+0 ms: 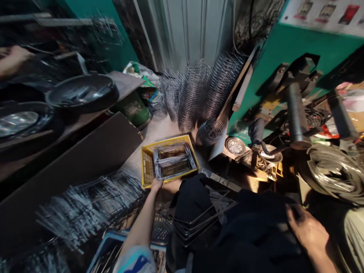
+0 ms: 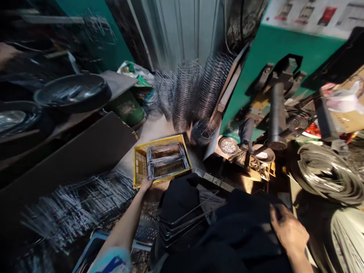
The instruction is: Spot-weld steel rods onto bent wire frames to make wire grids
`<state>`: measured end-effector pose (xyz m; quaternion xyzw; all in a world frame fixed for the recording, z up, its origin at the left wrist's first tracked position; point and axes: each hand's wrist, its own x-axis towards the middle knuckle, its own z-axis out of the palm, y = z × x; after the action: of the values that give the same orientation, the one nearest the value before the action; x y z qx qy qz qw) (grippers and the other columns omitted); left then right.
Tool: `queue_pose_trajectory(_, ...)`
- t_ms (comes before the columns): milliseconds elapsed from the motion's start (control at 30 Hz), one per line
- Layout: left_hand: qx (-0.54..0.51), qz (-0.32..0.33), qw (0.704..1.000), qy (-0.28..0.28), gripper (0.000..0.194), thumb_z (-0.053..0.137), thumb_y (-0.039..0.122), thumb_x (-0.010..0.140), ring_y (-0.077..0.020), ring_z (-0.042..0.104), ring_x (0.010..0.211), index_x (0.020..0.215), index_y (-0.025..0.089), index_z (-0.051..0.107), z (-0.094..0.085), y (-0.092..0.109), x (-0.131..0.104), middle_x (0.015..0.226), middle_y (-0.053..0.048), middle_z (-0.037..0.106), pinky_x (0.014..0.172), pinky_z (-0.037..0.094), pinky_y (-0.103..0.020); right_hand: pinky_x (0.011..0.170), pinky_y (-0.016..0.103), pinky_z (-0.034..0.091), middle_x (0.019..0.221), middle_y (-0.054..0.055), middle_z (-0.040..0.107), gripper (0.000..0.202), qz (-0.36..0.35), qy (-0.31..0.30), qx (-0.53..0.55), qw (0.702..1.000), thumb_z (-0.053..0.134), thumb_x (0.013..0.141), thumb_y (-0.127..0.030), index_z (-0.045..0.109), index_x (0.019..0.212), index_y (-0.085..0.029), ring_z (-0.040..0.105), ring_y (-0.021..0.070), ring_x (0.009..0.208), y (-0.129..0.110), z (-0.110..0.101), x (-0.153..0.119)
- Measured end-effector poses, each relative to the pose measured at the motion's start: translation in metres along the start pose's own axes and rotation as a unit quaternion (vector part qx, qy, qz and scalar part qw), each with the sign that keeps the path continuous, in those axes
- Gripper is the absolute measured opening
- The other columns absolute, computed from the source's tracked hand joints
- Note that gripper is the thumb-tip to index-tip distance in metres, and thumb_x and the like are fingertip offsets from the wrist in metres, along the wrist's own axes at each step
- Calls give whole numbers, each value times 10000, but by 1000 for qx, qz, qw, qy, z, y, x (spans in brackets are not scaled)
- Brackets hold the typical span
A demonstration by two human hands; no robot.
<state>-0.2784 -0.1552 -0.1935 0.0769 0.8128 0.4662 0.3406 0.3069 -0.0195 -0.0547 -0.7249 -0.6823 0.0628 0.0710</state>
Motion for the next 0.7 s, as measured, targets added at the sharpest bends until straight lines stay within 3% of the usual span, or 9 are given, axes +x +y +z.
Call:
queue_pose_trajectory(100,55,22,994,-97,227,757,343,775,-198,608,723,733,133,683,-10,-3,-42,698,-26,640,659,476,-288,474,365,341,854,145,722,367,-32,29,-56,998,453,844,-590,677,863,-300,638,281,583,-7,-5,-5)
queue_pose_trajectory(200,111,96,962,-229,264,764,415,741,-203,595,760,678,170,685,-18,11,-104,705,-19,647,689,456,-272,499,309,288,847,128,706,408,-58,50,-93,993,447,896,-520,707,937,-208,604,218,590,-13,-6,-5)
queue_pose_trajectory(233,158,172,931,-282,278,724,446,782,-202,586,772,700,183,682,-20,19,-127,728,-22,644,705,454,-277,510,299,277,837,119,699,409,-62,54,-94,992,461,905,-512,711,945,-190,589,201,594,-14,-5,-5)
queue_pose_trajectory(300,253,302,857,-333,273,679,459,828,-201,568,794,736,202,675,-19,34,-168,778,-32,634,733,451,-289,529,287,260,815,108,688,408,-71,64,-85,992,478,921,-501,713,943,-169,564,180,608,-13,-3,-5)
queue_pose_trajectory(400,353,403,781,-320,255,578,419,909,-206,554,811,799,207,669,-10,45,-210,839,-58,607,741,449,-309,546,281,258,807,105,688,410,-87,74,-62,992,470,943,-495,708,926,-161,557,178,634,-10,-1,-7)
queue_pose_trajectory(500,407,452,737,-294,310,482,350,955,-212,535,785,715,205,617,2,47,-223,796,-61,571,714,434,-320,573,282,312,803,101,696,424,-80,84,-7,993,448,956,-500,703,910,-164,588,194,666,-2,-5,-10)
queue_pose_trajectory(600,403,475,723,-299,353,463,322,965,-195,519,743,640,207,541,8,56,-223,742,-41,539,696,415,-306,633,290,402,804,99,706,445,-78,83,87,990,431,965,-515,699,910,-164,625,211,698,14,-13,-14)
queue_pose_trajectory(700,379,474,738,-294,354,462,330,968,-181,511,730,639,207,502,10,74,-223,745,-33,522,682,396,-291,657,280,441,774,78,700,429,-61,96,163,980,471,954,-534,690,877,-173,627,196,675,31,-19,-21)
